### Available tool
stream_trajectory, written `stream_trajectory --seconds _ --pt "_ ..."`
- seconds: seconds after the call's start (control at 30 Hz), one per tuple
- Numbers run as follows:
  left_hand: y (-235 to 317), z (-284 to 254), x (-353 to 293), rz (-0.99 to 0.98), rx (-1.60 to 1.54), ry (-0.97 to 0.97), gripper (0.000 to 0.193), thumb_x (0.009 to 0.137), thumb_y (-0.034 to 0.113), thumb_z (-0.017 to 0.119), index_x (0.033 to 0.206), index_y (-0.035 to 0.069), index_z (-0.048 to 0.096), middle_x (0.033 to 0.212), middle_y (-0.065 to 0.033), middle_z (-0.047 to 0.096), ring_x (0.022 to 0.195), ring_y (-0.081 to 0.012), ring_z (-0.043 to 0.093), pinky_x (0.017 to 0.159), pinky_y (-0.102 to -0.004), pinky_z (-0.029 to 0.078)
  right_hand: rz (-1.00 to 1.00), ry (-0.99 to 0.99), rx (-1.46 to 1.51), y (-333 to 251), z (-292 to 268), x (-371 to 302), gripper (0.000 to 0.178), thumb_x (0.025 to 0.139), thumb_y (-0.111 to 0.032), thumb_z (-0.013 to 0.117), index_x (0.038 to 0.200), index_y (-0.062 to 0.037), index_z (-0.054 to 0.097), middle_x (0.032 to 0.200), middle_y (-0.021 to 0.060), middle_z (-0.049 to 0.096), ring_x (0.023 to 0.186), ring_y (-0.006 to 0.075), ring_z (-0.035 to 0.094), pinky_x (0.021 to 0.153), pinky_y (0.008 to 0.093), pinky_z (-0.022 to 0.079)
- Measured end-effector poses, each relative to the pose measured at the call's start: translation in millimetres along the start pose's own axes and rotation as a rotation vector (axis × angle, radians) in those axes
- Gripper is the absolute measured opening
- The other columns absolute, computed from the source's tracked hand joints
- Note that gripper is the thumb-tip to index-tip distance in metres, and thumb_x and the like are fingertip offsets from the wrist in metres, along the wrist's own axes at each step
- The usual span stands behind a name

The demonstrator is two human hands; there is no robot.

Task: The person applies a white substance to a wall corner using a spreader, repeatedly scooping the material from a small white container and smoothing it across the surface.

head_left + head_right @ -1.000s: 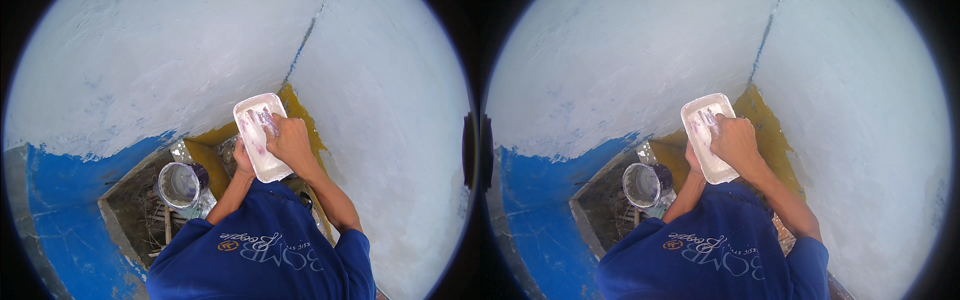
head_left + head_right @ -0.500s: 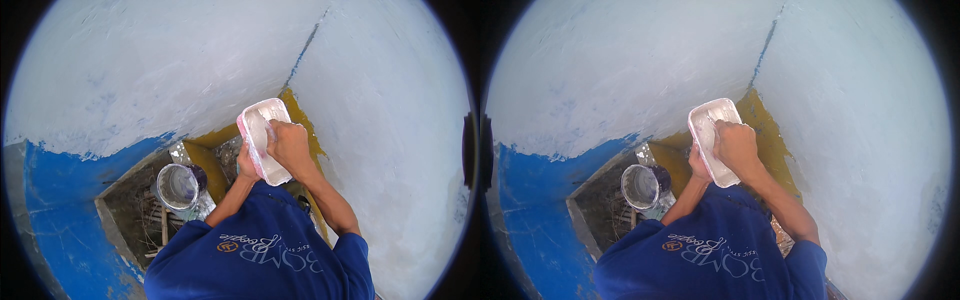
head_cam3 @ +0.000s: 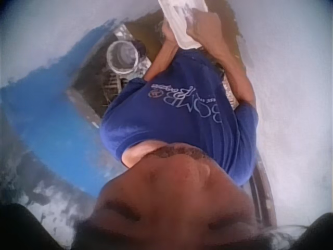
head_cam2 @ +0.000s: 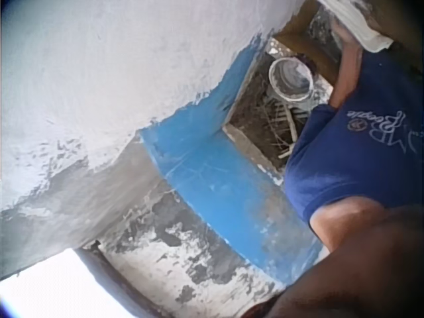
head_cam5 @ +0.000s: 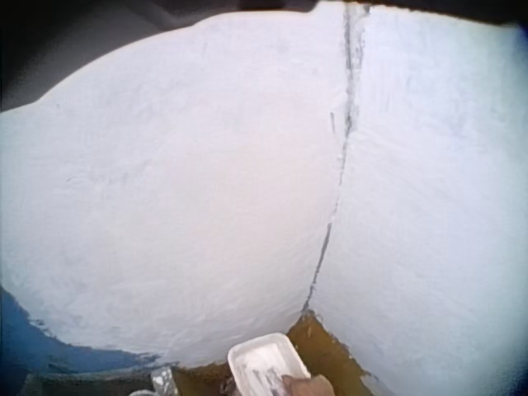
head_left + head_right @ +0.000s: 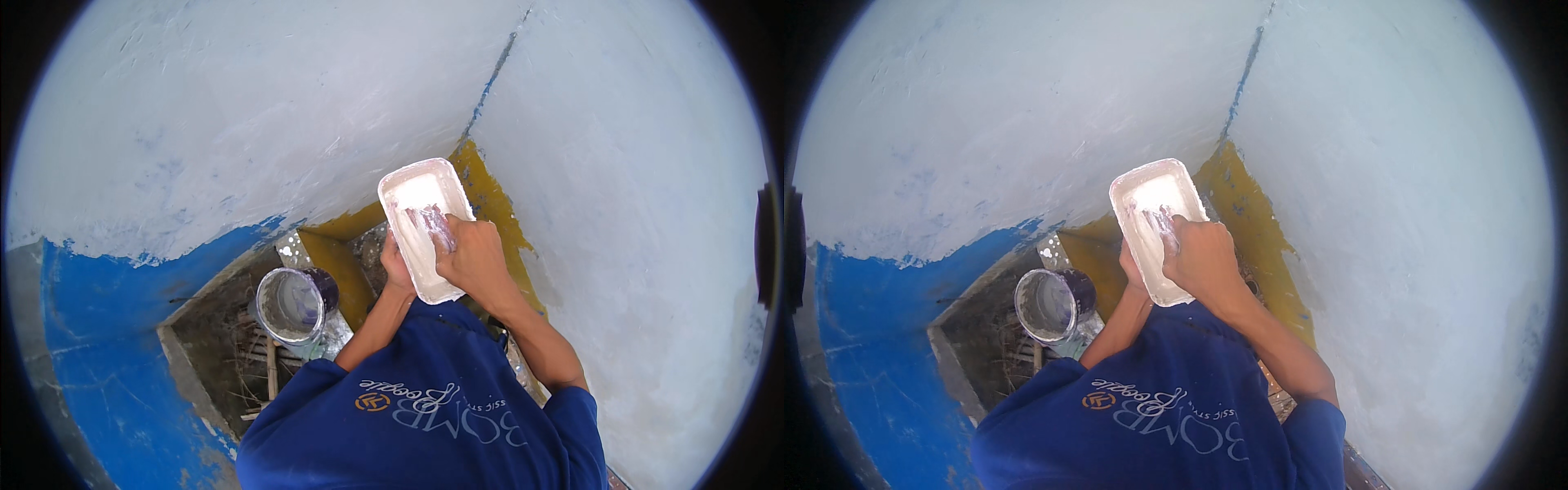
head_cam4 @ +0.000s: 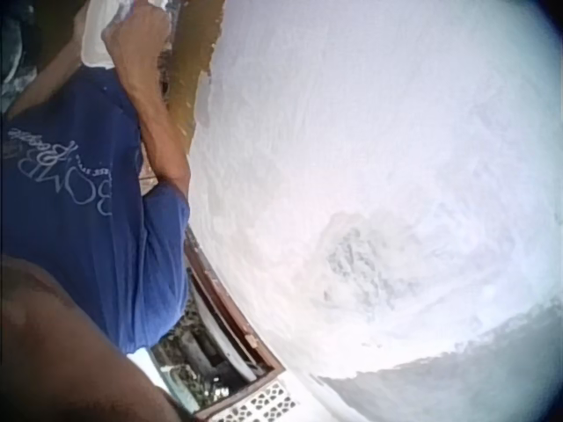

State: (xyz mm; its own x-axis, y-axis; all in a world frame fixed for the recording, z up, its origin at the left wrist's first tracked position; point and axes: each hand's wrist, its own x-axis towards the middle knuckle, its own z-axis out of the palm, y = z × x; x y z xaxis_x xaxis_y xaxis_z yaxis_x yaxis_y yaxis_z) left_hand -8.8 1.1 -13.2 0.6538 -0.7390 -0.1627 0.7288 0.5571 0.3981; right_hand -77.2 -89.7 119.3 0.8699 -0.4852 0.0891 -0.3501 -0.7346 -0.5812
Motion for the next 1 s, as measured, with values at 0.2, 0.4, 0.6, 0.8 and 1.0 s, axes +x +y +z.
stream_trajectory --seconds 0.2,0.4,0.6,0.8,1.0 --pt "0.7 -2.4 0.2 -0.001 -0.034 -0.022 0.057 0.099 0.044 0.038 0.141 0.007 0.044 0.138 -0.0115 0.052 0.124 -0.0279 0.051 0.109 -0.0429 0.038 0.023 0.083 0.106 -7.2 -8.0 2.6 0.016 0.076 -0.009 0.066 0.072 0.0055 0.059 0.060 0.0266 0.057 0.057 0.0447 0.058 0.054 0.0479 0.046" --pt "4.1 1.4 -1.5 -0.007 -0.087 -0.038 0.055 0.099 0.043 0.039 0.141 0.007 0.045 0.137 -0.0117 0.053 0.123 -0.0284 0.052 0.109 -0.0429 0.039 0.023 0.065 0.059 -4.0 -4.0 3.2 0.014 0.078 -0.009 0.063 0.079 0.0053 0.062 0.060 0.0268 0.058 0.056 0.0437 0.059 0.056 0.0493 0.049" --pt "6.0 8.3 -3.8 -0.003 -0.164 0.019 0.049 0.101 0.034 0.034 0.138 0.005 0.046 0.132 -0.0121 0.056 0.118 -0.0261 0.056 0.103 -0.0417 0.044 0.074 0.110 0.017 -3.8 0.6 6.5 0.016 0.076 -0.010 0.064 0.078 0.0065 0.063 0.061 0.0274 0.059 0.057 0.0437 0.061 0.057 0.0488 0.050" --pt "2.7 -0.3 -1.8 0.026 -0.064 -0.062 0.055 0.099 0.041 0.036 0.144 0.009 0.043 0.139 -0.0119 0.052 0.124 -0.0283 0.052 0.109 -0.0433 0.038 0.051 0.078 0.008 -5.0 4.3 5.7 0.020 0.075 -0.010 0.065 0.083 0.0081 0.065 0.061 0.0281 0.059 0.058 0.0444 0.061 0.058 0.0492 0.051" --pt "2.7 -7.2 -2.8 0.028 -0.083 0.026 0.056 0.099 0.041 0.036 0.144 0.007 0.042 0.139 -0.0123 0.052 0.124 -0.0286 0.052 0.110 -0.0429 0.037 0.055 0.099 0.035 -4.4 2.8 7.7 0.017 0.076 -0.011 0.065 0.078 0.0057 0.063 0.060 0.0266 0.058 0.057 0.0442 0.060 0.057 0.0491 0.050"
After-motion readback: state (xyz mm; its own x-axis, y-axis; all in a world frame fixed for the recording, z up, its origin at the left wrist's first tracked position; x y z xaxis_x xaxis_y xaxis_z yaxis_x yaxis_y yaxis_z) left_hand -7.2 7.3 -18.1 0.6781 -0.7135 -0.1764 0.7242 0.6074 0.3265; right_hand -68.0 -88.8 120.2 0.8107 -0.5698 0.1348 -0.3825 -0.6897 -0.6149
